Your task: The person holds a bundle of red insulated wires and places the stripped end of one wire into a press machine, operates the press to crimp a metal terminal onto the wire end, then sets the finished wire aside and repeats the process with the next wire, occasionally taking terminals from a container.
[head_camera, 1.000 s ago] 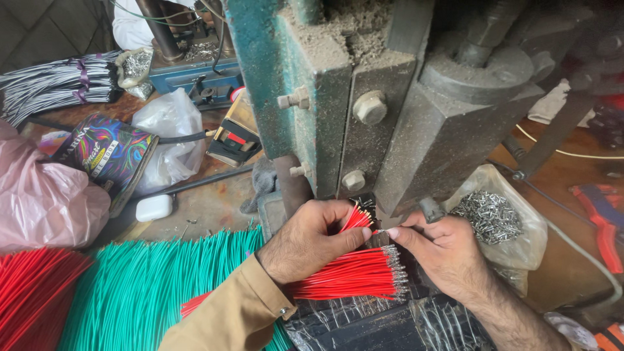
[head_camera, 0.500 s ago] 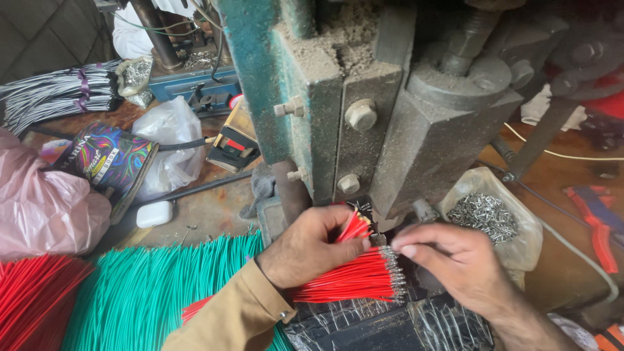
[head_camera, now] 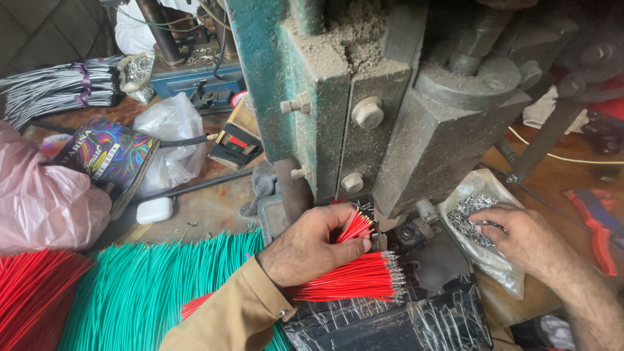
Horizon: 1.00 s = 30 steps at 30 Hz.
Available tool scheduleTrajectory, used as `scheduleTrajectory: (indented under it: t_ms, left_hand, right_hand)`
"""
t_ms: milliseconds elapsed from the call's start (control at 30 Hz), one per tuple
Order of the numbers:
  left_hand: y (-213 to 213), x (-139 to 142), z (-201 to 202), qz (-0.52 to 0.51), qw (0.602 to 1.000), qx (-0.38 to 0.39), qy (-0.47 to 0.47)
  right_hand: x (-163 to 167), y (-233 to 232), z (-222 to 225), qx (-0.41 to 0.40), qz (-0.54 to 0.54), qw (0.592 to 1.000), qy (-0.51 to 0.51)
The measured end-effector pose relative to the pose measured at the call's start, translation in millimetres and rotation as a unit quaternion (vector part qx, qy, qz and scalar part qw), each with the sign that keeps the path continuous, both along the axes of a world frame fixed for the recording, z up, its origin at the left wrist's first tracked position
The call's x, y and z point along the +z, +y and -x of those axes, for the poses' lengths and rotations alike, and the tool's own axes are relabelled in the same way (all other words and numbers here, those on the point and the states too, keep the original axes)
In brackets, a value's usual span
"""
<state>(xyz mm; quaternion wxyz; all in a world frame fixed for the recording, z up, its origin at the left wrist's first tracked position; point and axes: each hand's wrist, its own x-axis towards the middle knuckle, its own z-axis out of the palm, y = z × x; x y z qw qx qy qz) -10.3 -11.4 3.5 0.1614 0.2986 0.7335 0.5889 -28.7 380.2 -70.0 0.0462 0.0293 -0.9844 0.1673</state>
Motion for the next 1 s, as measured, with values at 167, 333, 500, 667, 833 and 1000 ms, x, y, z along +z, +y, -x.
scheduleTrajectory:
  t_ms: [167, 333, 500, 667, 833, 1000]
  left_hand:
    - [-2.7, 3.2, -2.0, 0.018, 0.999, -0.025, 0.027]
    - [-2.5, 4.7, -4.1, 0.034, 0.997, -0.032, 0.058]
    - [-4.0, -1.5, -0.8, 0.015, 1.000, 0.002, 0.021]
    - [-1.1, -7.6, 3.0, -0.020, 1.000, 0.005, -0.002]
    - [-2.9, -6.7, 1.6, -0.009, 1.000, 0.013, -0.002]
    - [-2.6, -4.5, 1.5, -0.004, 1.000, 0.012, 0.004]
  right_hand:
    - [-0.9, 2.7, -2.9, -0.013, -0.037, 0.998, 0.046]
    - [-0.5, 2.1, -7.4, -0.066, 0.269, 0.960, 0.048]
    - [-0.1, -15.2, -28.2, -0.013, 0.409, 0.906, -0.109]
    - [-1.1, -48.3, -71.0, 0.241, 0.139, 0.960, 0.004]
    - [9.0, -59.2, -76.6, 0.200, 0.149, 0.963, -0.097]
    - [5.0, -57.5, -75.1, 0.200, 0.267, 0.939, -0.088]
